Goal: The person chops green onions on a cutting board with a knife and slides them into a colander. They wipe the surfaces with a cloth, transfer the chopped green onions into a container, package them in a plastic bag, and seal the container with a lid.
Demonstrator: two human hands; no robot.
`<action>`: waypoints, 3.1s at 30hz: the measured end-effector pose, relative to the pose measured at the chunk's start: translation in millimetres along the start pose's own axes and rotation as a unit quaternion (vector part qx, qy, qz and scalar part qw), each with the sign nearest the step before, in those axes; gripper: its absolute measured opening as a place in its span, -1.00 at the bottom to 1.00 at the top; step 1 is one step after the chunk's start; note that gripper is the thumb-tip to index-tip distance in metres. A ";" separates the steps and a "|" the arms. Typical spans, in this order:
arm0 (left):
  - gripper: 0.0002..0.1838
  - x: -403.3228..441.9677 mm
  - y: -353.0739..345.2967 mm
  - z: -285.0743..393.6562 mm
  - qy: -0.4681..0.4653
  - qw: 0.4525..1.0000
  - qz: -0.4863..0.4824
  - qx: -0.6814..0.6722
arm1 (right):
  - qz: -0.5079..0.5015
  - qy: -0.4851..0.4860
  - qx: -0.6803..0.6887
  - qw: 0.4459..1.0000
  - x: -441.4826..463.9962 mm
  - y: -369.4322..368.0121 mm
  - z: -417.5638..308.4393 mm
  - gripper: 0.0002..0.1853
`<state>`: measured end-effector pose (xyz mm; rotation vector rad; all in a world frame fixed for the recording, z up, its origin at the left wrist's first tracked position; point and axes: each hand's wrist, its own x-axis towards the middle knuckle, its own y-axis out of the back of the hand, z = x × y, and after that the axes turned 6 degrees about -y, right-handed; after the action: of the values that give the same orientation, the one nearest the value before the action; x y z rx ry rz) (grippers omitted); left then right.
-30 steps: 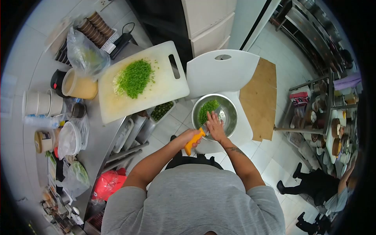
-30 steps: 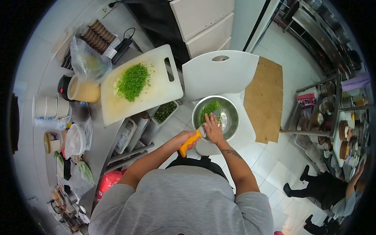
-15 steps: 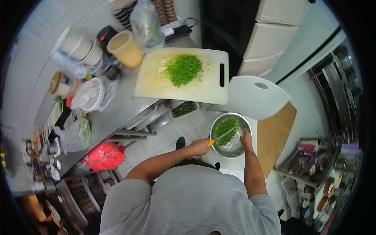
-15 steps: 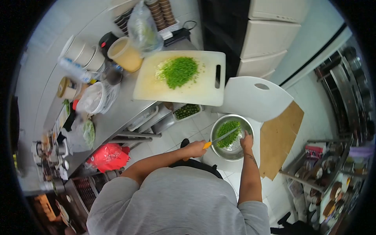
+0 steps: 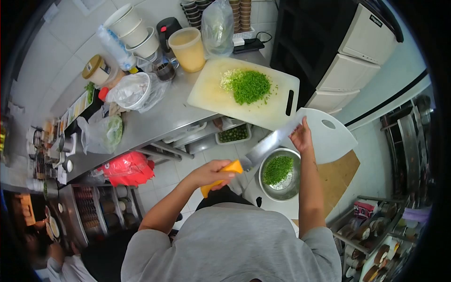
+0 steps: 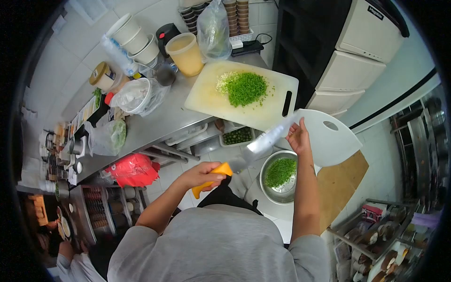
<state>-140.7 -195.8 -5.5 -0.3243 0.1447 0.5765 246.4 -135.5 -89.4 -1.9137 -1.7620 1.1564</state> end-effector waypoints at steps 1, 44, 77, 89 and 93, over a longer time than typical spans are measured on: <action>-0.76 -7.6 5.6 4.1 -0.010 1.000 0.019 -0.015 | 0.012 0.004 -0.009 1.000 6.7 -7.9 -2.5 -0.41; -0.64 -1.5 -32.7 -9.9 0.032 0.822 -0.032 0.568 | 0.359 0.212 0.117 0.901 -403.8 116.1 195.9 -0.65; -0.61 67.5 -92.9 -122.0 0.063 0.856 -0.217 0.465 | 0.540 0.266 0.017 0.798 -341.9 83.2 215.0 -0.79; -0.62 92.8 -102.8 -151.8 0.054 0.892 -0.275 0.354 | 0.618 0.234 -0.042 0.749 -284.3 19.8 187.9 -0.78; -0.66 116.3 -84.7 -171.0 0.129 0.904 -0.253 0.319 | 0.621 0.242 -0.052 0.743 -274.8 19.4 187.1 -0.70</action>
<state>-4.6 -261.4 -170.2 0.2073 0.4778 -0.0520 146.2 -451.2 -124.0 -3.1313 -0.0876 0.6298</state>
